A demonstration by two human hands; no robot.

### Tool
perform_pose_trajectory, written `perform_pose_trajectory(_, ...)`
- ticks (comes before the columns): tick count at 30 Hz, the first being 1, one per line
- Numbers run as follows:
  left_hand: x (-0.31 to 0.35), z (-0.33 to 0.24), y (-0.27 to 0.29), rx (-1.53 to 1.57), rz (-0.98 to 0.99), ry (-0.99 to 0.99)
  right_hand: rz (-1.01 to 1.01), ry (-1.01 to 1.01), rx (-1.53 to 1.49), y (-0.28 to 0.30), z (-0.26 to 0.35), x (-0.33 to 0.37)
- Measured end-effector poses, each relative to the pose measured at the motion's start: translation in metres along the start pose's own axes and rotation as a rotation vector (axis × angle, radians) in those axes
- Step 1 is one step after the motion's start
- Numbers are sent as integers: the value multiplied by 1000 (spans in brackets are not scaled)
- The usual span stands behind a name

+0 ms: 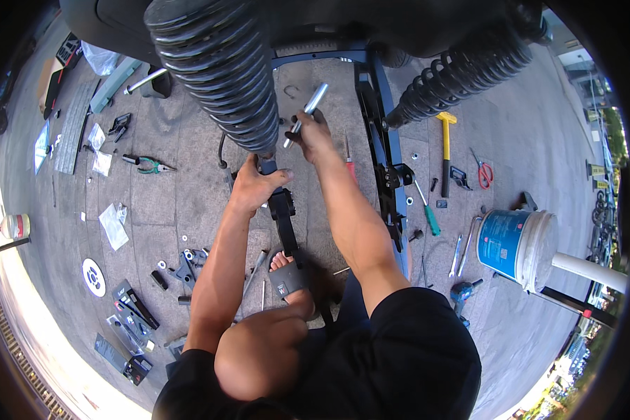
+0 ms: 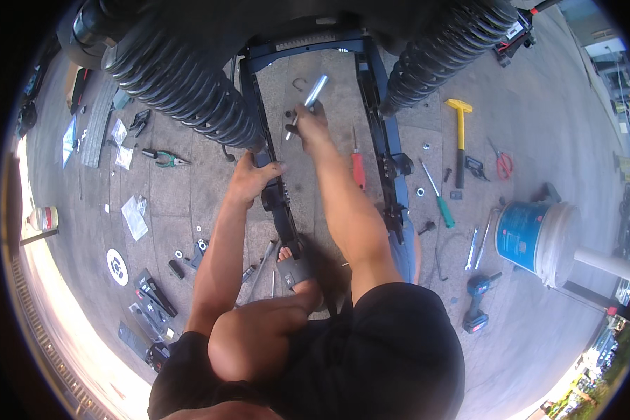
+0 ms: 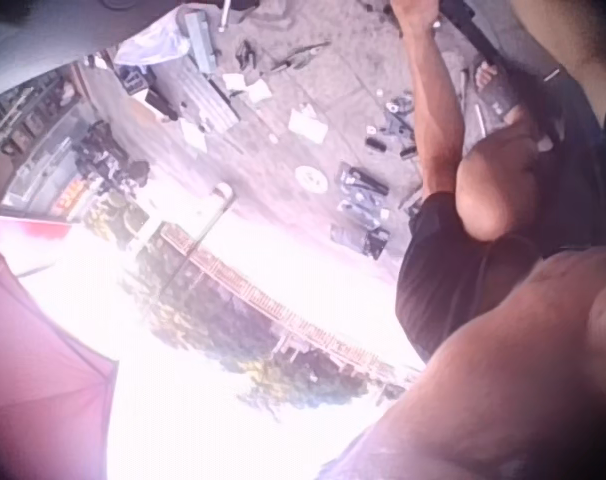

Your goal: The person aligns and secures a black metal frame to the rear suspension of a motorcycle using a socket wrench. They repeatedly tighten bolts on both sides of the frame while holding the assembly in place.

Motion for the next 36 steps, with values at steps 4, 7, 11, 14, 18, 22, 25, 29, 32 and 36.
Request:
perform_pose_trajectory(4,-3,13,-6,51,83,77,-59,38,34,21,-5,26)
perform_pose_trajectory(7,-4,12,-6,56,71,62,-11,229,112,26,34,46)
perform_pose_trajectory(11,1,4,-5,86,37,37,114,493,82,19,106,81)
perform_pose_trajectory(14,2,2,-8,101,59,46,186,582,86,3,143,94)
perform_pose_trajectory(18,-2,11,-7,125,60,106,244,430,29,-22,164,66)
perform_pose_trajectory(22,-8,19,-7,91,72,73,288,808,405,-48,190,54)
perform_pose_trajectory(25,-10,25,-6,100,73,72,74,1246,738,-60,214,58)
perform_pose_trajectory(29,-10,28,-4,126,79,86,-70,1437,1114,-81,221,55)
perform_pose_trajectory(32,-9,28,-4,143,73,90,-104,1406,1389,-93,218,39)
perform_pose_trajectory(36,-8,29,-5,159,79,105,-85,1317,1533,-108,212,8)
Point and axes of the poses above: each hand's wrist, its own x-axis away from the middle knuckle, its own y-axis out of the back of the hand, z = x × y, the point moved 10 cm from there along -x, towards the middle knuckle, and after that the axes turned 14 degrees about -z, right-handed, at the moved point
